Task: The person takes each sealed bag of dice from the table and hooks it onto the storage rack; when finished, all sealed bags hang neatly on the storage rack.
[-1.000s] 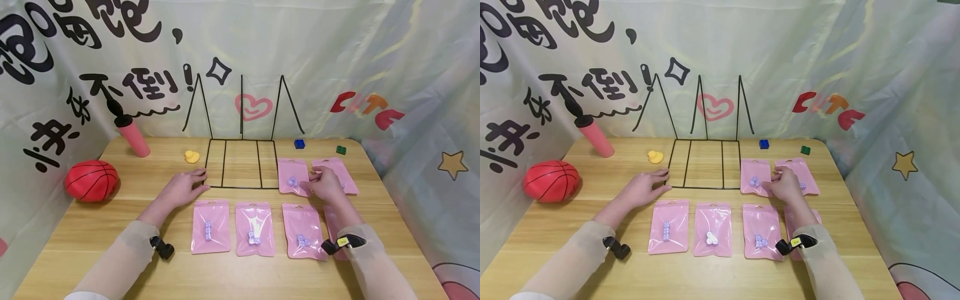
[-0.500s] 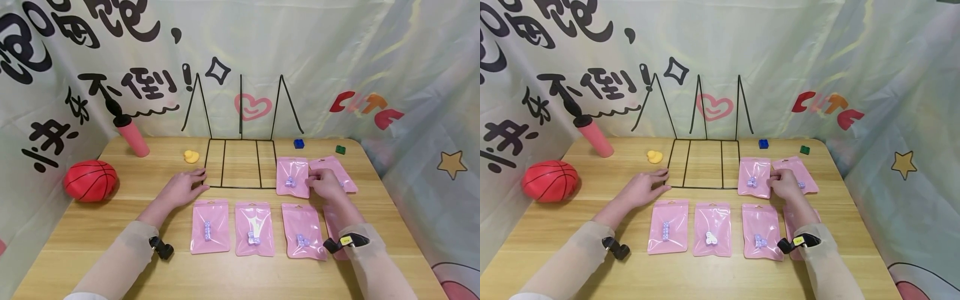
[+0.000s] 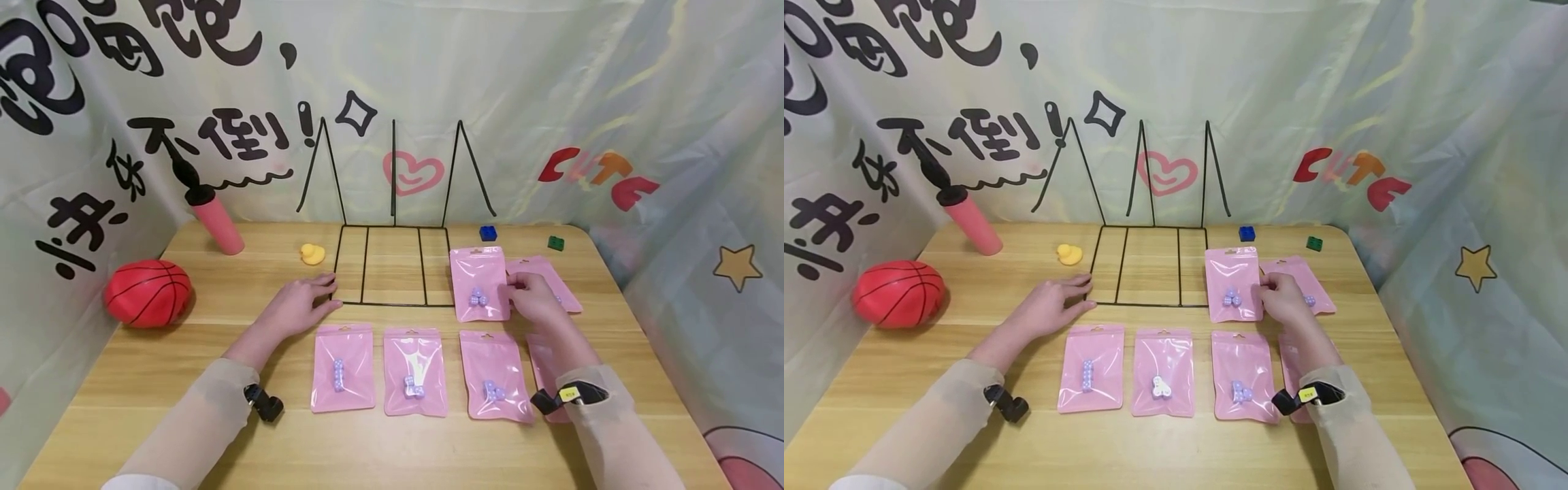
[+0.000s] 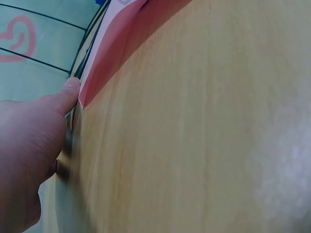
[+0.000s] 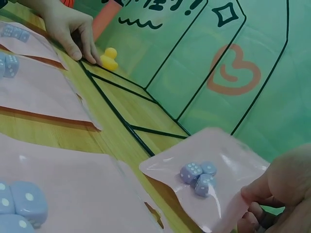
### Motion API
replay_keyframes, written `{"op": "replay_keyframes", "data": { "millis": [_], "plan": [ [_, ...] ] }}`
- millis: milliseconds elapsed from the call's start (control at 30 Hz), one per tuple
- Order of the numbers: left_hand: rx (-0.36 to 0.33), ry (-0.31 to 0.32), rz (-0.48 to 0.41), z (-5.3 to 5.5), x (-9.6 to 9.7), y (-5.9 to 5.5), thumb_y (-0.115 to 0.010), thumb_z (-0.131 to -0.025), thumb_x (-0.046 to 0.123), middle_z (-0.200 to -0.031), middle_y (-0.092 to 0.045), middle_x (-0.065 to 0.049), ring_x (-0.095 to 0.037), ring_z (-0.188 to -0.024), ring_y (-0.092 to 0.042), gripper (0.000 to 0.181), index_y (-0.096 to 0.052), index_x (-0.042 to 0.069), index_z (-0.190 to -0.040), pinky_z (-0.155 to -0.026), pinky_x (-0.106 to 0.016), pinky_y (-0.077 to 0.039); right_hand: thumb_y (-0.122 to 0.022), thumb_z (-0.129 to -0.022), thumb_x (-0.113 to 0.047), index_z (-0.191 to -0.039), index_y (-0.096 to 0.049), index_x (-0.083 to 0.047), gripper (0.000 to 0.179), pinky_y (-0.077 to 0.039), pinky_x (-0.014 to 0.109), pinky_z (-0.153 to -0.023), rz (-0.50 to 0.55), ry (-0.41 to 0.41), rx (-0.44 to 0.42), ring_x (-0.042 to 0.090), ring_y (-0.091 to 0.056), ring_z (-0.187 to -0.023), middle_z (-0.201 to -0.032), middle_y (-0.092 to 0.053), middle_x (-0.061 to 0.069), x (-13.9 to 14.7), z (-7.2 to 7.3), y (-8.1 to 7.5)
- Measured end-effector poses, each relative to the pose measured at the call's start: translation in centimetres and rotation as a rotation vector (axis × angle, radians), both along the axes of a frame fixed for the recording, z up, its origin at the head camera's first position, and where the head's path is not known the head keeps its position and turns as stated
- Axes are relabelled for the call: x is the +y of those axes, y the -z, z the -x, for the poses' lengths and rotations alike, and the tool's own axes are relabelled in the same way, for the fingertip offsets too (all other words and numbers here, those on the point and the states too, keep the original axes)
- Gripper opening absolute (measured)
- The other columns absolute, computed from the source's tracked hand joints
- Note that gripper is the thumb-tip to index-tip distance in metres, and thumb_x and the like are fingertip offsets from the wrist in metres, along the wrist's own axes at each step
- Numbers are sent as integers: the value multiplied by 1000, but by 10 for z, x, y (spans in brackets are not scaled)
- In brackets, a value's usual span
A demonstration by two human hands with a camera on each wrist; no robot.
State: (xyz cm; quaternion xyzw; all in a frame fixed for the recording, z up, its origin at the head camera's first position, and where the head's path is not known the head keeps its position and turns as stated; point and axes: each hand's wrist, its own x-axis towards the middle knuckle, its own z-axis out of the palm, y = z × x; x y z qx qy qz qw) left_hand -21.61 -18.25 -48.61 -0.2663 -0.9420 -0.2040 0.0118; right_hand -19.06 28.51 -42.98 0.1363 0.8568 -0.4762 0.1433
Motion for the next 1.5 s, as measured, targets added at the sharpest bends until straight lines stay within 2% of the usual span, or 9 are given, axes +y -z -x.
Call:
{"op": "replay_keyframes", "data": {
  "millis": [233, 400, 667, 900, 1133, 1333, 1500],
  "plan": [
    [15, 7, -11, 3, 1, -1, -68, -104, 47, -155, -54, -10, -40, -139, -52, 55, -66, 7, -141, -114, -54, -44, -52, -112, -14, -127, -61, 8, 28, -51, 30, -81, -80, -78, 144, 32, -54, -104, -118, -59, 21, 4, -2, -1],
    [11, 2, -19, 3, 1, -2, -70, -103, 46, -154, -54, -10, -40, -139, -52, 54, -67, 7, -140, -114, -54, -44, -55, -111, -12, -126, -64, 5, 25, -52, 26, -73, -109, -59, 190, 31, -55, -101, -116, -61, 20, 5, -5, -2],
    [10, 2, -11, 2, 1, -5, -70, -103, 45, -153, -55, -11, -41, -138, -52, 53, -67, 6, -140, -114, -54, -44, -61, -107, -8, -116, -68, 3, 16, -51, 22, -69, -121, -30, 339, 27, -55, -96, -111, -64, 18, 5, -13, -7],
    [66, 37, -22, 3, 1, -2, -72, -102, 43, -150, -58, -13, -44, -133, -56, 52, -69, 4, -137, -110, -56, -48, -64, -106, -5, -114, -69, 8, 16, -52, 18, -67, -37, -14, 462, 20, -58, -88, -108, -66, 19, 4, -22, -19],
    [51, 20, -18, 2, 0, -2, -71, -102, 45, -151, -57, -12, -44, -133, -56, 53, -69, 6, -138, -110, -56, -48, -66, -105, -5, -111, -69, 8, 15, -56, 20, -71, 54, -12, 507, 14, -62, -87, -106, -67, 12, -3, -28, -29],
    [30, 7, -8, 1, -1, 0, -69, -103, 48, -153, -55, -9, -40, -139, -52, 54, -68, 8, -139, -114, -55, -45, -68, -103, 0, -108, -69, 12, 12, -55, 19, -65, 128, -58, 588, 11, -63, -78, -92, -72, 5, -10, -37, -39],
    [43, 14, -16, 2, -2, 1, -70, -103, 47, -152, -56, -11, -44, -131, -59, 54, -68, 7, -139, -111, -55, -48, -69, -100, 4, -105, -70, 12, 9, -53, 18, -62, 154, -99, 660, 13, -62, -73, -86, -71, 3, -17, -44, -50]
  ]
}}
